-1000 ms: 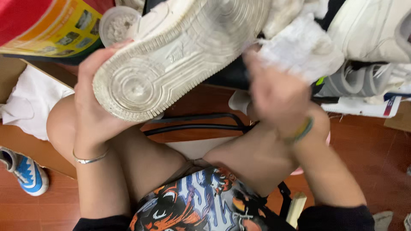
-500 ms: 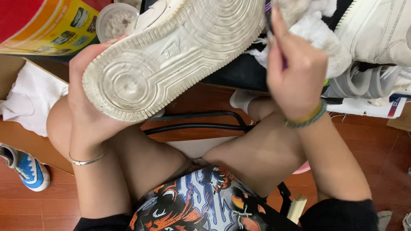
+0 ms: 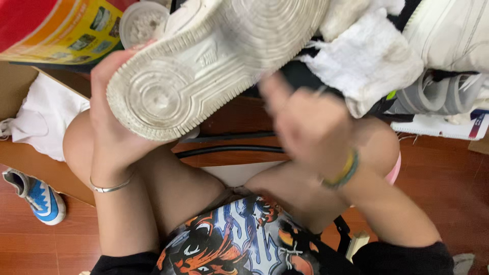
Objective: The person scrubs the sole of a white sneaker with a purple toothbrush and wipes it with a white cloth. They repeatedly scrub the sole's grooves and wipe away residue, handling the shoe and cloth throughout the process.
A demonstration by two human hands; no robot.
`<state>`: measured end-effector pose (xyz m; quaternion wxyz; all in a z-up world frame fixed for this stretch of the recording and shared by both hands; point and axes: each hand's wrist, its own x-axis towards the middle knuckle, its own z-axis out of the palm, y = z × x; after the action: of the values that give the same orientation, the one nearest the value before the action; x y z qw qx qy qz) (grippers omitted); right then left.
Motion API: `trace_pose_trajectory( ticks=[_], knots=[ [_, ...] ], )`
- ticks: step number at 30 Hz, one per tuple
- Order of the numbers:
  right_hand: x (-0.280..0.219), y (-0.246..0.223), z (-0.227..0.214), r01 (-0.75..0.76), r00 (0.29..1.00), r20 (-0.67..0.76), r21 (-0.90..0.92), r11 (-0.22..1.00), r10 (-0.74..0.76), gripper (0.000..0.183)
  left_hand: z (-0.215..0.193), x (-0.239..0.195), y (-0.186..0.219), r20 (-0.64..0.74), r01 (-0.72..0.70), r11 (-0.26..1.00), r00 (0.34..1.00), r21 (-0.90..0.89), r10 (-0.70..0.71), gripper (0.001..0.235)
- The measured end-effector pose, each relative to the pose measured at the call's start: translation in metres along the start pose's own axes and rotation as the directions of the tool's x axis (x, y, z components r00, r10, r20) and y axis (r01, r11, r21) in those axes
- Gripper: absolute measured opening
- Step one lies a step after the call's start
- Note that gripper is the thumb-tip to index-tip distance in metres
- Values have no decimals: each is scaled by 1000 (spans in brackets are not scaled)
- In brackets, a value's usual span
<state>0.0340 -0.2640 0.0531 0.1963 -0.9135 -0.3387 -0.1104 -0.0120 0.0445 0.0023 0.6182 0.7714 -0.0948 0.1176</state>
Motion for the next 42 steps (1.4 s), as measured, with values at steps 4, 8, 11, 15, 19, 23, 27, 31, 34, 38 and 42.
trace_pose_trajectory(
  ticks=[4, 8, 11, 15, 19, 23, 27, 31, 34, 38, 42],
  knots=[
    [5, -8, -2, -47, 999, -8, -17, 999, 47, 46, 0, 1, 0, 9, -41, 997, 999, 61, 40, 94],
    [-6, -38, -1, 5, 999, 33, 72, 997, -7, 42, 2, 2, 1, 1, -46, 997, 999, 60, 47, 94],
    [0, -20, 0, -128, 991, -27, 36, 991, 129, 43, 1, -1, 0, -2, -35, 998, 999, 53, 36, 95],
    [-8, -38, 4, -92, 996, -9, 36, 995, 93, 45, 6, -2, 0, -17, -6, 999, 1000, -37, 6, 95],
    [-8, -35, 7, -90, 996, -28, -66, 994, 88, 43, 6, -2, 0, -19, -54, 997, 998, 55, 55, 96],
    [-3, -16, 13, -111, 993, -50, -133, 985, 105, 41, 6, -2, -1, -13, -59, 996, 998, 60, 60, 95],
    [-13, -25, 11, 46, 999, -16, -207, 977, -50, 42, 5, -6, 1, -12, -31, 993, 999, 111, 33, 93],
    [5, -22, 8, 26, 997, -63, -218, 976, -41, 48, 4, 6, 6, -38, -46, 993, 998, 105, 51, 90],
    [4, -27, 6, 75, 996, -27, -330, 941, -89, 49, 3, 3, 7, -24, -50, 990, 998, 130, 53, 92],
    [4, -22, 2, 23, 1000, -11, -192, 981, -25, 54, 3, 5, 4, -26, -57, 991, 998, 124, 61, 90],
    [-1, -22, 3, 60, 998, 7, -246, 968, -61, 49, 4, 1, 4, -21, -78, 988, 996, 130, 81, 89]
  ],
)
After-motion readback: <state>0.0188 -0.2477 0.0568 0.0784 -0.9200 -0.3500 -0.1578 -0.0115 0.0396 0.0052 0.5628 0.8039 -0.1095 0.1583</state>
